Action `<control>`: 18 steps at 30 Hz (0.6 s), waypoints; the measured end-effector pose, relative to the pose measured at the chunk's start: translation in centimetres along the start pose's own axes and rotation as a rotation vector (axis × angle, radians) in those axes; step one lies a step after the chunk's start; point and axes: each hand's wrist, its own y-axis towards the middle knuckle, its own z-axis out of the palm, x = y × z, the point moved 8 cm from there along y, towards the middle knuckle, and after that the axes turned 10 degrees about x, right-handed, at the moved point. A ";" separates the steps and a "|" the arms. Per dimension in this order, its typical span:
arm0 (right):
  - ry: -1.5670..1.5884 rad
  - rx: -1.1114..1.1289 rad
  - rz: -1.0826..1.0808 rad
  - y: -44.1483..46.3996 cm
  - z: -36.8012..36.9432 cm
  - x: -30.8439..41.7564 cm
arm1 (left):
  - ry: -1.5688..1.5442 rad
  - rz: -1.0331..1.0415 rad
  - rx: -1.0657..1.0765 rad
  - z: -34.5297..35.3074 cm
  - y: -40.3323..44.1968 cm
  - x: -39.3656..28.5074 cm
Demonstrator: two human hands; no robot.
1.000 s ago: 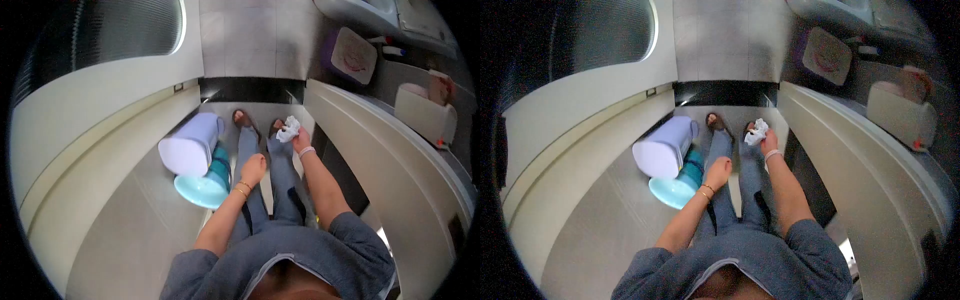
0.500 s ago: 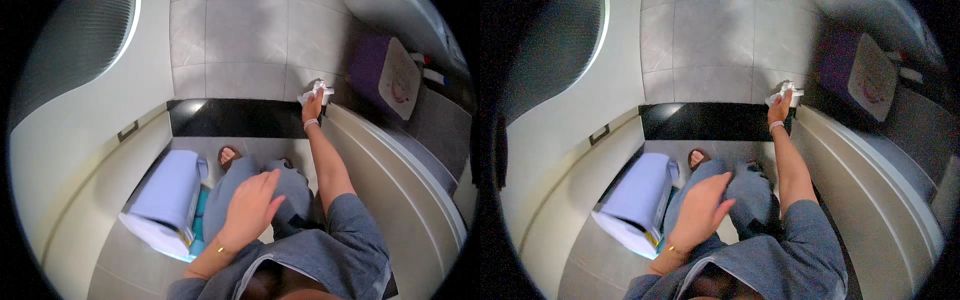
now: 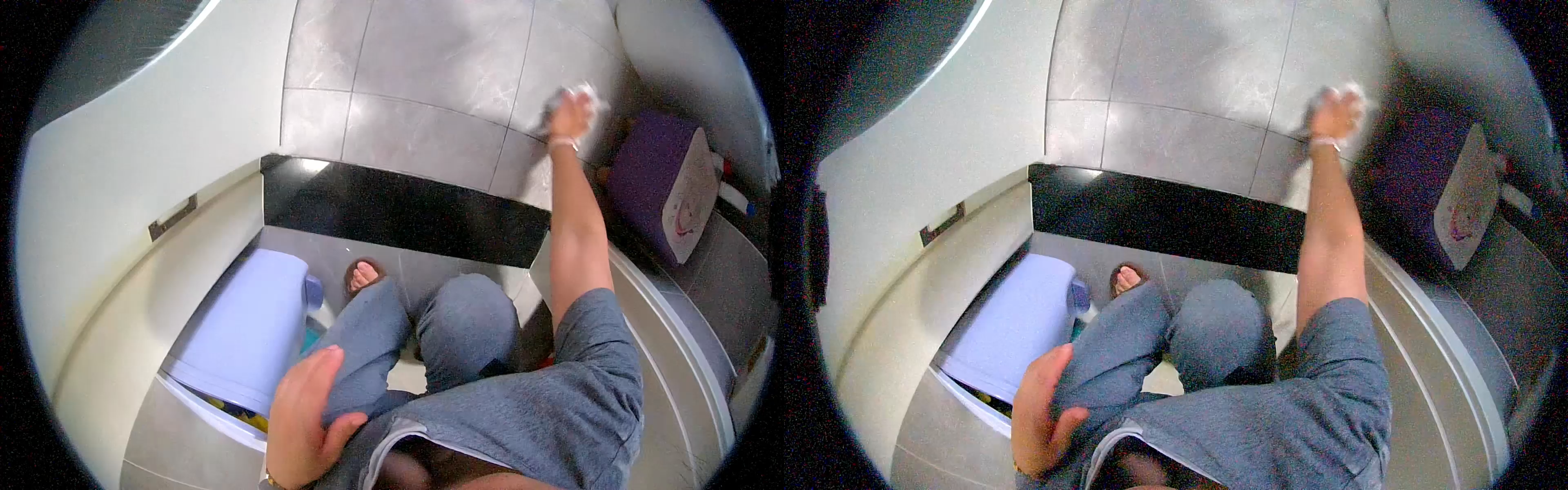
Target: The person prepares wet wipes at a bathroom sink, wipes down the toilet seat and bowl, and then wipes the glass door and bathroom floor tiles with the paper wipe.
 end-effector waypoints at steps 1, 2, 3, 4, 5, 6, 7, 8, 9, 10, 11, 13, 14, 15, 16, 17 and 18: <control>0.156 -0.069 -0.103 -0.7 -0.4 4.2 | -0.004 -0.004 0.006 0.2 0.1 0.0; 0.316 -0.140 -0.203 -1.8 -0.4 8.9 | 0.028 0.046 0.033 0.5 0.3 -0.5; 0.370 -0.191 -0.435 -3.6 1.5 13.9 | 0.063 0.096 0.059 0.8 0.4 -1.2; 0.258 -0.145 -0.614 -7.4 2.2 19.2 | 0.068 0.094 0.062 1.0 0.7 -1.6; 0.161 -0.100 -0.799 -11.6 2.9 24.4 | 0.095 0.112 0.070 1.3 1.1 -2.3; 0.378 0.048 -0.889 -15.4 2.7 27.8 | 0.122 0.128 0.076 1.6 1.5 -3.1; 0.333 0.193 -0.949 -19.0 3.7 30.5 | 0.129 0.122 0.074 1.9 1.7 -3.6; 0.339 0.302 -1.092 -22.6 4.6 31.6 | 0.169 0.135 0.090 2.3 2.0 -4.1; 0.344 0.408 -1.240 -25.8 5.3 32.3 | 0.210 0.144 0.101 2.7 2.2 -4.5; 0.312 0.402 -1.350 -27.8 5.1 31.6 | 0.214 0.134 0.089 2.8 2.3 -4.7; 0.278 0.398 -1.460 -29.1 4.7 29.9 | 0.212 0.183 0.113 3.2 2.2 -5.2; 0.211 0.448 -1.420 -28.4 4.9 25.7 | 0.206 0.219 0.128 3.6 2.1 -5.7; 0.215 0.429 -1.292 -26.9 4.5 23.1 | 0.205 0.232 0.131 3.7 2.0 -5.8; 0.215 0.410 -1.165 -25.4 4.1 20.1 | 0.200 0.247 0.134 3.9 1.9 -5.9; 0.203 0.322 -1.021 -23.6 3.8 16.7 | 0.215 0.241 0.096 3.8 2.0 -5.9; 0.248 0.322 -0.899 -21.8 3.7 13.1 | 0.206 0.234 0.081 3.7 2.0 -5.8; 0.210 0.320 -0.691 -19.7 3.6 9.7 | 0.214 0.260 0.088 3.7 2.0 -6.0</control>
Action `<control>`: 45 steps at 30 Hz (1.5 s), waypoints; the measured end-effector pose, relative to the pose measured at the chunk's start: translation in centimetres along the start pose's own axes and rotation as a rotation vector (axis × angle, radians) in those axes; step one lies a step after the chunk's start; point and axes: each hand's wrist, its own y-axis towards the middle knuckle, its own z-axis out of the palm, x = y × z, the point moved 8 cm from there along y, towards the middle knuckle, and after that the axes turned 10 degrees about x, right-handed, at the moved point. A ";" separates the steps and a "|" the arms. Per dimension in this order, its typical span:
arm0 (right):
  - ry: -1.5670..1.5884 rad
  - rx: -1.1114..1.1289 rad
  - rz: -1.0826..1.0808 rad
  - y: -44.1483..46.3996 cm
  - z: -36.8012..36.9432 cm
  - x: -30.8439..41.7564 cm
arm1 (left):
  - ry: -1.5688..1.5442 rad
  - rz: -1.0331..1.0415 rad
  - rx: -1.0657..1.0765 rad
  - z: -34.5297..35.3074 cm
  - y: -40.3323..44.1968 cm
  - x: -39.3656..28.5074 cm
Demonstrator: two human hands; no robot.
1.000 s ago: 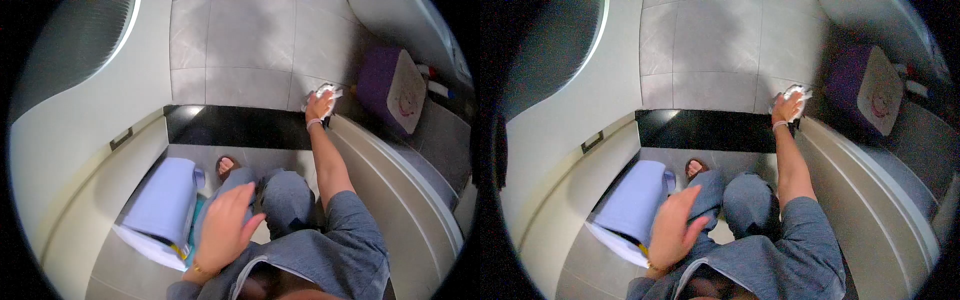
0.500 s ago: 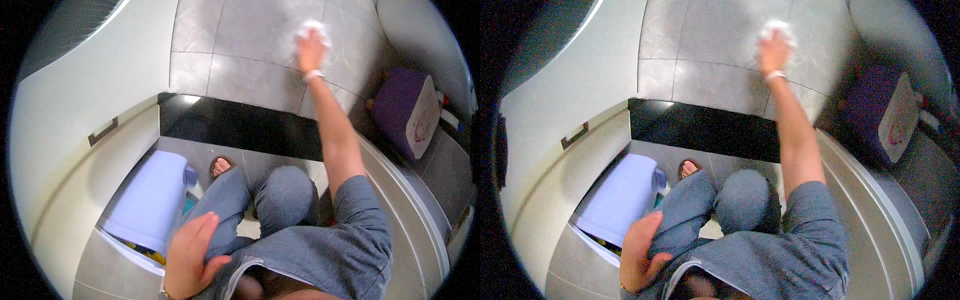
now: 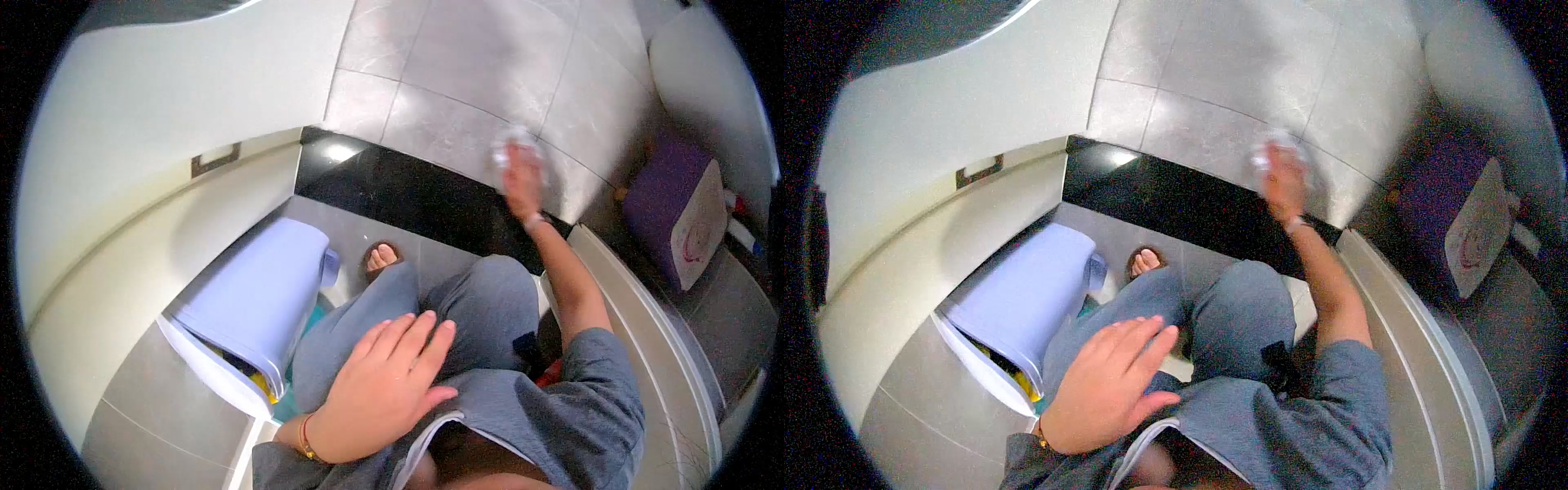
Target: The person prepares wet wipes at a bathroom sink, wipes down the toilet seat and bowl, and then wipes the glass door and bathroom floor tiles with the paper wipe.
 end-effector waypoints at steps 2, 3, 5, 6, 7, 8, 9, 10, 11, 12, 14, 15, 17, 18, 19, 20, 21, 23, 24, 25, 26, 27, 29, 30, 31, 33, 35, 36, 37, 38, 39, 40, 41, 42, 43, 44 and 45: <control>-0.131 -0.222 0.110 -1.3 -1.3 -8.8 | 0.036 0.120 0.046 0.4 -0.4 -0.7; -0.279 -0.387 0.098 -1.7 -1.6 -12.7 | 0.034 0.112 0.034 0.8 -0.9 -0.6; -0.233 -0.361 0.358 -0.4 -4.4 -16.6 | -0.036 0.584 0.249 3.3 -3.2 -3.9; -0.145 -0.364 0.500 1.0 -5.7 -17.8 | -0.186 0.720 0.380 4.1 -4.3 -4.8; -0.056 -0.365 0.642 3.1 -6.7 -18.8 | -0.373 0.735 0.459 4.1 -4.9 -4.8; -0.060 -0.376 0.723 5.4 -7.2 -19.2 | -0.547 0.714 0.509 3.7 -5.3 -4.6; -0.064 -0.385 0.807 7.5 -7.4 -19.4 | -0.662 0.686 0.514 3.5 -5.5 -4.2; -0.077 -0.375 0.800 10.0 -8.0 -17.6 | -0.757 0.659 0.509 3.3 -5.7 -3.7; -0.085 -0.367 0.790 12.7 -8.6 -14.5 | -0.830 0.635 0.501 3.2 -5.8 -3.1; -0.083 -0.389 0.650 15.7 -8.6 -11.1 | -0.886 0.609 0.489 3.2 -6.0 -2.7; -0.108 -0.345 0.392 20.8 -8.1 -2.6 | -0.971 0.575 0.473 3.2 -6.2 -2.1; -0.152 -0.404 0.250 24.0 -6.0 0.2 | -0.995 0.566 0.469 3.2 -6.3 -1.9; -0.137 -0.245 0.053 26.5 -3.3 9.8 | -1.033 0.558 0.469 3.1 -6.3 -1.7; -0.103 -0.247 -0.111 26.8 -1.2 14.2 | -1.044 0.560 0.470 3.1 -6.3 -1.9; -0.289 -0.068 -0.220 26.6 1.4 19.1 | -1.053 0.557 0.473 3.2 -6.3 -2.0; -0.340 -0.088 -0.398 24.7 3.5 24.0 | -1.057 0.556 0.477 3.3 -6.3 -2.1; -0.252 0.119 -0.497 22.8 6.3 27.0 | -1.056 0.562 0.480 3.2 -6.3 -2.3; -0.167 0.195 -0.586 16.5 9.4 30.5 | -1.043 0.575 0.488 3.2 -6.3 -2.7; -0.124 0.182 -0.692 13.4 10.1 30.6 | -1.029 0.587 0.489 3.1 -6.4 -2.8; -0.082 0.169 -0.796 11.1 10.3 30.5 | -1.015 0.598 0.496 3.1 -6.2 -3.0; -0.092 0.173 -0.788 10.1 9.9 29.3 | -1.002 0.613 0.503 3.0 -6.2 -3.3; -0.120 0.236 -0.876 8.5 9.8 28.0 | -0.988 0.624 0.519 3.1 -6.1 -3.6; -0.160 0.308 -0.927 5.4 8.9 23.8 | -0.954 0.654 0.554 3.3 -6.0 -4.4; -0.189 0.276 -0.779 4.6 7.9 20.8 | -0.941 0.669 0.575 3.3 -5.9 -4.7; -0.217 0.240 -0.638 3.8 6.6 17.9 | -0.925 0.679 0.592 3.4 -5.9 -5.0; -0.241 0.095 -0.290 1.5 5.2 9.3 | -0.911 0.693 0.627 3.5 -5.7 -5.4; -0.157 0.072 0.097 -2.2 3.1 1.9 | -0.908 0.698 0.661 3.7 -5.6 -6.0; -0.176 0.003 0.178 -4.5 2.7 -1.2 | -0.909 0.700 0.677 3.8 -5.6 -6.2; -0.197 -0.066 0.258 -6.4 2.9 -3.5 | -0.917 0.698 0.696 3.9 -5.5 -6.4; -0.206 -0.066 0.270 -7.4 3.5 -4.3 | -0.932 0.695 0.709 4.0 -5.4 -6.5; -0.123 -0.154 0.378 -9.1 3.4 -5.9 | -0.956 0.674 0.730 4.3 -5.4 -6.6; -0.042 -0.244 0.491 -11.1 3.5 -7.2 | -1.020 0.641 0.746 4.5 -5.4 -6.6; -0.016 -0.265 0.539 -12.7 4.8 -8.0 | -1.020 0.652 0.769 4.7 -5.4 -6.7; -0.005 -0.241 0.545 -14.0 6.2 -8.0 | -0.905 0.719 0.776 4.8 -5.6 -7.0; 0.008 -0.217 0.549 -15.6 7.1 -7.3 | -0.789 0.784 0.777 4.9 -5.8 -7.1; 0.034 -0.176 0.528 -17.0 7.7 -6.2 | -0.788 0.790 0.790 4.7 -5.7 -7.3; 0.060 -0.131 0.506 -18.5 8.3 -5.4 | -0.783 0.778 0.816 4.7 -5.6 -7.5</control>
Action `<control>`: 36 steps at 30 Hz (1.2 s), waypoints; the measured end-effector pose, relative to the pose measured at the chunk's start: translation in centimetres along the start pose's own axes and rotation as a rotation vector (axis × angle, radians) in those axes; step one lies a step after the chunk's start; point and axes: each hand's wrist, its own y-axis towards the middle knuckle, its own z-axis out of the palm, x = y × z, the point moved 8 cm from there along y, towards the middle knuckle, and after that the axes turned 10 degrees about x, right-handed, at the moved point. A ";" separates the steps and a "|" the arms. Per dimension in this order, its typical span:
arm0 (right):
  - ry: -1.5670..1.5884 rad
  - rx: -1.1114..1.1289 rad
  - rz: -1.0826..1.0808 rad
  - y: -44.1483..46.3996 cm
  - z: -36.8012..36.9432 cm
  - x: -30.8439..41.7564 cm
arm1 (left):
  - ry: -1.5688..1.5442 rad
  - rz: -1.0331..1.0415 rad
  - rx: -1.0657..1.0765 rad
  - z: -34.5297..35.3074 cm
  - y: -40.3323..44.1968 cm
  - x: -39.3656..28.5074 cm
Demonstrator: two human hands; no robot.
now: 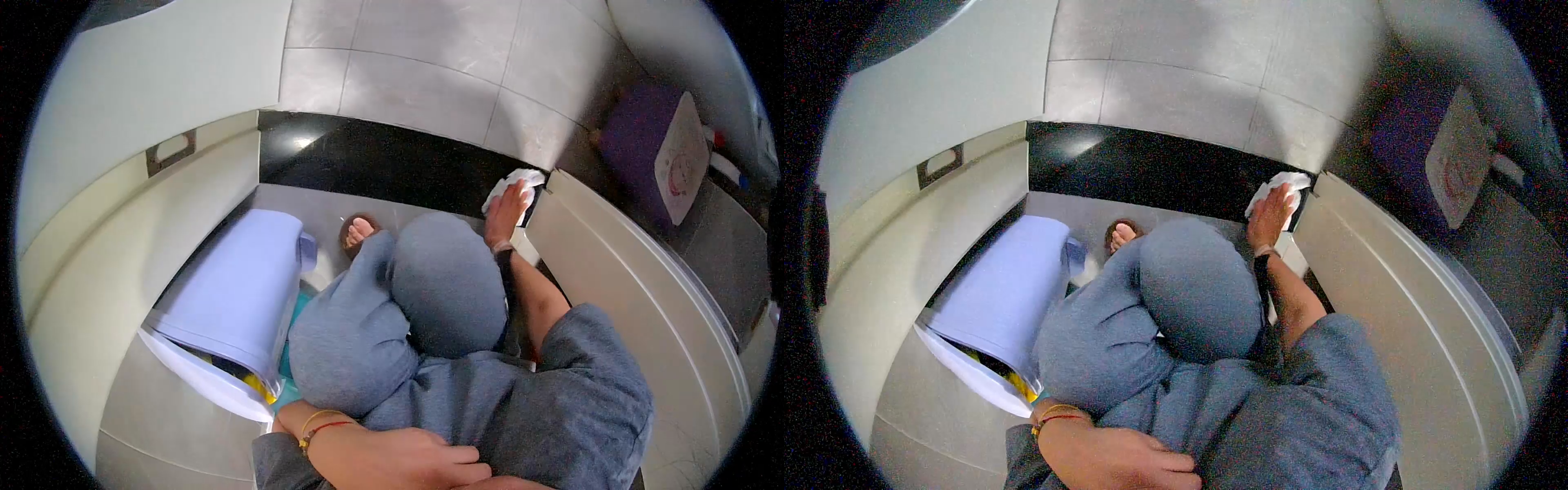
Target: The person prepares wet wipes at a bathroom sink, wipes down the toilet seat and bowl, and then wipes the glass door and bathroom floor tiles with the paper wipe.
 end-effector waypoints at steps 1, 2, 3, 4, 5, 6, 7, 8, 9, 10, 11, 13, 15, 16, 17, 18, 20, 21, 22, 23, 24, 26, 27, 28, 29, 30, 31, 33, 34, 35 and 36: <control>-0.010 0.009 -0.107 -1.3 0.9 -0.2 | -0.013 -0.020 0.015 0.0 0.2 0.0; -0.012 0.012 -0.096 -2.3 1.1 -0.7 | -0.021 -0.019 0.023 0.0 0.2 0.0; -0.171 0.129 -0.242 -3.3 2.5 0.2 | -0.015 0.022 0.009 -0.3 0.3 -0.2; -0.327 0.246 -0.390 -4.3 4.0 0.9 | -0.008 0.061 -0.007 -0.6 0.3 -0.5; -0.322 0.297 -0.630 -5.2 3.5 2.9 | -0.013 0.060 -0.003 -0.7 0.3 -0.5; -0.319 0.300 -0.625 -4.3 2.0 4.4 | -0.027 0.050 0.007 -0.8 0.3 -0.4; -0.372 0.498 -0.782 -3.9 2.4 7.3 | -0.043 0.038 0.016 -0.7 0.3 -0.3; -0.418 0.697 -0.944 -4.0 3.5 9.6 | -0.048 0.032 0.011 -0.7 0.2 -0.3; -0.412 0.697 -0.959 -2.5 4.2 11.1 | -0.061 0.044 -0.012 -0.9 0.2 -0.3; -0.355 0.611 -1.174 -2.1 4.5 13.9 | -0.072 0.054 -0.044 -1.0 0.0 -0.4; -0.287 0.520 -1.389 -2.2 4.8 16.7 | -0.071 0.042 -0.073 -1.0 -0.2 -0.3; -0.316 0.499 -1.471 -1.4 5.8 22.4 | -0.066 0.090 -0.174 -1.4 -1.0 -0.7; -0.312 0.504 -1.489 -0.5 5.9 28.3 | -0.230 0.107 -0.282 -0.6 -1.7 0.3; -0.317 0.489 -1.510 -0.1 6.7 30.9 | -0.313 0.121 -0.329 -0.4 -2.0 0.9; -0.295 0.407 -1.542 0.5 7.6 33.4 | -0.395 0.140 -0.377 -0.3 -2.3 1.6; -0.310 0.391 -1.517 1.2 8.4 36.0 | -0.438 0.148 -0.410 -0.2 -2.6 2.1; -0.345 0.297 -1.457 2.6 9.8 41.5 | -0.420 0.149 -0.439 -0.3 -3.5 2.1; -0.299 0.236 -1.398 3.3 9.5 43.9 | -0.403 0.149 -0.449 -0.2 -3.8 2.1; -0.251 0.177 -1.334 3.4 9.4 45.8 | -0.387 0.149 -0.455 -0.3 -4.2 2.0; -0.239 0.182 -1.343 2.6 10.1 47.0 | -0.365 0.144 -0.456 -0.3 -4.5 1.8; -0.265 0.149 -1.321 2.2 10.6 47.9 | -0.336 0.136 -0.457 -0.4 -4.8 1.7; -0.307 0.094 -1.362 1.2 11.7 48.4 | -0.274 0.120 -0.443 -0.9 -4.9 1.3; -0.308 0.197 -1.486 -0.2 12.9 48.0 | -0.233 0.112 -0.429 -1.2 -5.0 1.0; -0.313 0.300 -1.602 -1.4 13.7 47.2 | -0.184 0.105 -0.407 -1.3 -4.9 0.7; -0.440 0.353 -1.678 -2.8 14.3 45.7 | -0.123 0.097 -0.378 -1.4 -4.8 0.3; -0.356 0.354 -1.657 -3.4 14.8 43.8 | -0.049 0.087 -0.338 -1.4 -4.4 0.0; -0.338 0.372 -1.659 -3.6 14.1 41.5 | 0.030 0.088 -0.290 -1.4 -4.0 -0.4; -0.297 0.419 -1.539 -2.8 11.4 36.2 | 0.175 0.097 -0.216 -1.6 -3.1 -1.1; -0.270 0.434 -1.416 -1.5 9.5 33.3 | 0.234 0.100 -0.187 -1.8 -2.8 -1.3; -0.255 0.363 -1.261 0.3 7.1 30.0 | 0.251 0.090 -0.150 -1.8 -2.3 -1.3; -0.279 0.244 -1.092 2.3 5.3 26.2 | 0.245 0.085 -0.124 -2.0 -2.1 -1.2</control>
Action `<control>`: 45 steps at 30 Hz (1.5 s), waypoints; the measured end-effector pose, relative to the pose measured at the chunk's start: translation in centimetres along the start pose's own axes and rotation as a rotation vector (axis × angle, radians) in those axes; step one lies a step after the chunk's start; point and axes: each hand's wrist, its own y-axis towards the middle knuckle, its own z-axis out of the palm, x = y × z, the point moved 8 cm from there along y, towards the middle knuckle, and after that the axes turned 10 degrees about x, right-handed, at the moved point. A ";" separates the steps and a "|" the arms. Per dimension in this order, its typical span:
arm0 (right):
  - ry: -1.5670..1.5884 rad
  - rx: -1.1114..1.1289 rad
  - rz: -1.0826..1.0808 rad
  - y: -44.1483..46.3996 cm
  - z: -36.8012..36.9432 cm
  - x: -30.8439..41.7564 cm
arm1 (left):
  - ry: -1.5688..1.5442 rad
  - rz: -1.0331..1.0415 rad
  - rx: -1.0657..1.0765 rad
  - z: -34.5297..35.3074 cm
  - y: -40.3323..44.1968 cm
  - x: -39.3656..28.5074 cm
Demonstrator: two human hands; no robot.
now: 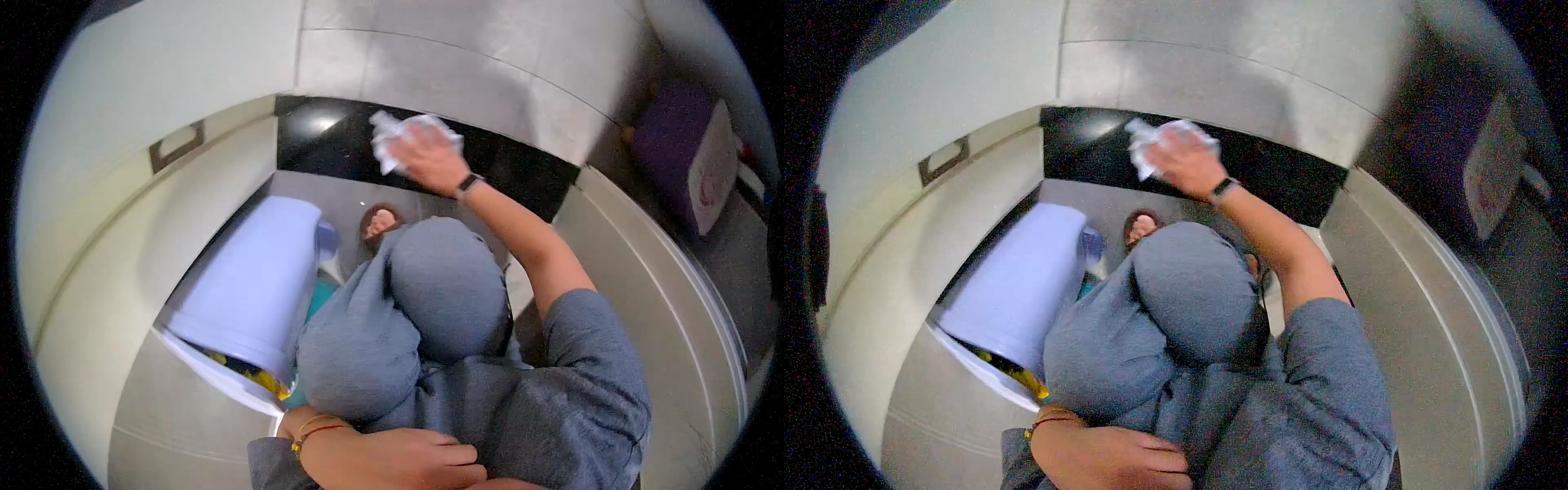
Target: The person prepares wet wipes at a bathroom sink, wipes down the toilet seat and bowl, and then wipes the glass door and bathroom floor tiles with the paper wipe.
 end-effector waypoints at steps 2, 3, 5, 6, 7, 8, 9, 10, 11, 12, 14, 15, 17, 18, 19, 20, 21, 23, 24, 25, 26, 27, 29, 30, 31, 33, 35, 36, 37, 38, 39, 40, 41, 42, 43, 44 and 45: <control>0.071 0.019 0.411 -6.9 -3.1 -6.9 | -0.064 -0.058 0.088 0.3 0.8 0.6; 0.028 0.052 0.643 -10.6 -2.9 -10.2 | -0.055 -0.038 0.095 0.3 1.2 0.5; -0.053 -0.045 0.926 -18.0 -1.6 -14.3 | -0.052 -0.007 0.122 0.2 1.9 0.3; -0.002 -0.165 0.979 -21.0 -1.6 -14.7 | -0.050 -0.005 0.151 0.3 2.3 0.3; 0.066 -0.224 1.056 -22.8 -0.7 -14.8 | -0.044 -0.004 0.178 0.4 2.6 0.4; 0.135 -0.285 1.129 -24.3 -0.1 -14.6 | -0.042 0.002 0.189 0.5 2.7 0.3; 0.188 -0.375 1.164 -24.8 0.3 -13.6 | -0.043 0.011 0.182 0.5 2.9 0.3; 0.164 -0.411 1.225 -25.1 0.8 -12.6 | -0.047 0.018 0.174 0.6 3.0 0.2; 0.153 -0.465 1.289 -25.3 1.7 -11.7 | -0.048 0.020 0.179 0.6 3.1 0.1; 0.143 -0.521 1.350 -25.4 2.2 -11.0 | -0.060 0.021 0.174 0.5 3.3 0.2; 0.164 -0.521 1.351 -25.6 2.7 -9.6 | -0.069 0.032 0.179 0.3 3.4 -0.1; 0.213 -0.446 1.304 -25.3 3.1 -8.8 | -0.121 0.000 0.212 0.6 3.4 0.2; 0.124 -0.265 1.158 -24.5 4.1 -7.3 | -0.173 -0.022 0.246 0.9 3.2 0.4; 0.116 -0.260 1.157 -25.0 4.6 -6.9 | -0.178 -0.019 0.246 1.1 3.2 0.4; 0.131 -0.156 1.031 -24.5 5.8 -6.2 | -0.184 -0.017 0.245 1.2 3.1 0.3; 0.148 -0.052 0.904 -23.8 6.3 -5.3 | -0.189 -0.012 0.242 1.3 3.1 0.4; 0.148 -0.045 0.818 -23.3 6.2 -4.6 | -0.171 0.018 0.233 1.2 3.2 0.2; 0.141 0.059 0.728 -22.4 6.5 -4.3 | -0.154 0.046 0.227 1.1 3.3 0.1; 0.135 0.158 0.633 -21.4 6.5 -3.9 | -0.145 0.054 0.238 1.1 3.4 0.2; 0.127 0.238 0.556 -20.5 6.2 -3.8 | -0.136 0.061 0.247 1.1 3.6 0.2; 0.133 0.241 0.550 -20.1 5.8 -4.4 | -0.140 0.057 0.241 0.5 4.0 0.2; 0.084 0.210 0.353 -18.9 5.4 -3.7 | -0.180 -0.075 0.416 1.0 4.5 1.0; 0.017 0.135 0.062 -16.2 4.7 -2.8 | -0.216 -0.241 0.540 2.5 4.4 2.1; -0.107 0.139 -0.012 -14.9 5.5 -3.0 | -0.130 -0.185 0.294 1.7 4.8 2.6; -0.080 0.149 -0.074 -13.9 5.8 -3.3 | -0.040 -0.131 0.056 0.6 4.8 2.3; -0.009 0.172 -0.191 -12.1 4.9 -3.4 | 0.135 -0.312 -0.080 -0.5 5.0 3.3; 0.015 0.260 -0.272 -10.8 0.9 -2.7 | 0.311 -0.479 -0.184 -0.8 5.7 4.6; -0.020 0.259 -0.305 -10.7 0.2 -2.3 | 0.541 -0.560 -0.300 -0.4 6.3 5.4; -0.022 0.210 -0.315 -10.2 -0.7 -2.1 | 0.766 -0.623 -0.414 -0.4 6.2 5.5; -0.020 0.171 -0.326 -10.1 -1.0 -1.8 | 0.767 -0.640 -0.421 0.6 6.4 6.1; -0.011 0.111 -0.269 -9.8 -2.1 -1.0 | 0.827 -0.657 -0.333 1.5 6.2 5.8; -0.072 0.167 -0.215 -10.1 -2.4 -1.1 | 0.874 -0.676 -0.300 2.5 6.7 5.6; -0.062 0.137 -0.167 -9.1 -3.9 -1.3 | 0.872 -0.687 -0.304 2.7 6.9 4.7; -0.052 0.114 -0.113 -8.5 -4.4 -1.8 | 0.905 -0.671 -0.282 3.2 7.2 4.4; -0.024 0.033 -0.078 -7.9 -5.4 -2.2 | 0.950 -0.654 -0.255 3.8 7.7 4.2; 0.001 -0.010 -0.050 -7.4 -6.3 -2.3 | 0.967 -0.656 -0.248 4.6 7.8 3.6; -0.043 -0.032 -0.025 -7.0 -8.3 -1.6 | 1.017 -0.670 -0.251 6.0 8.0 2.4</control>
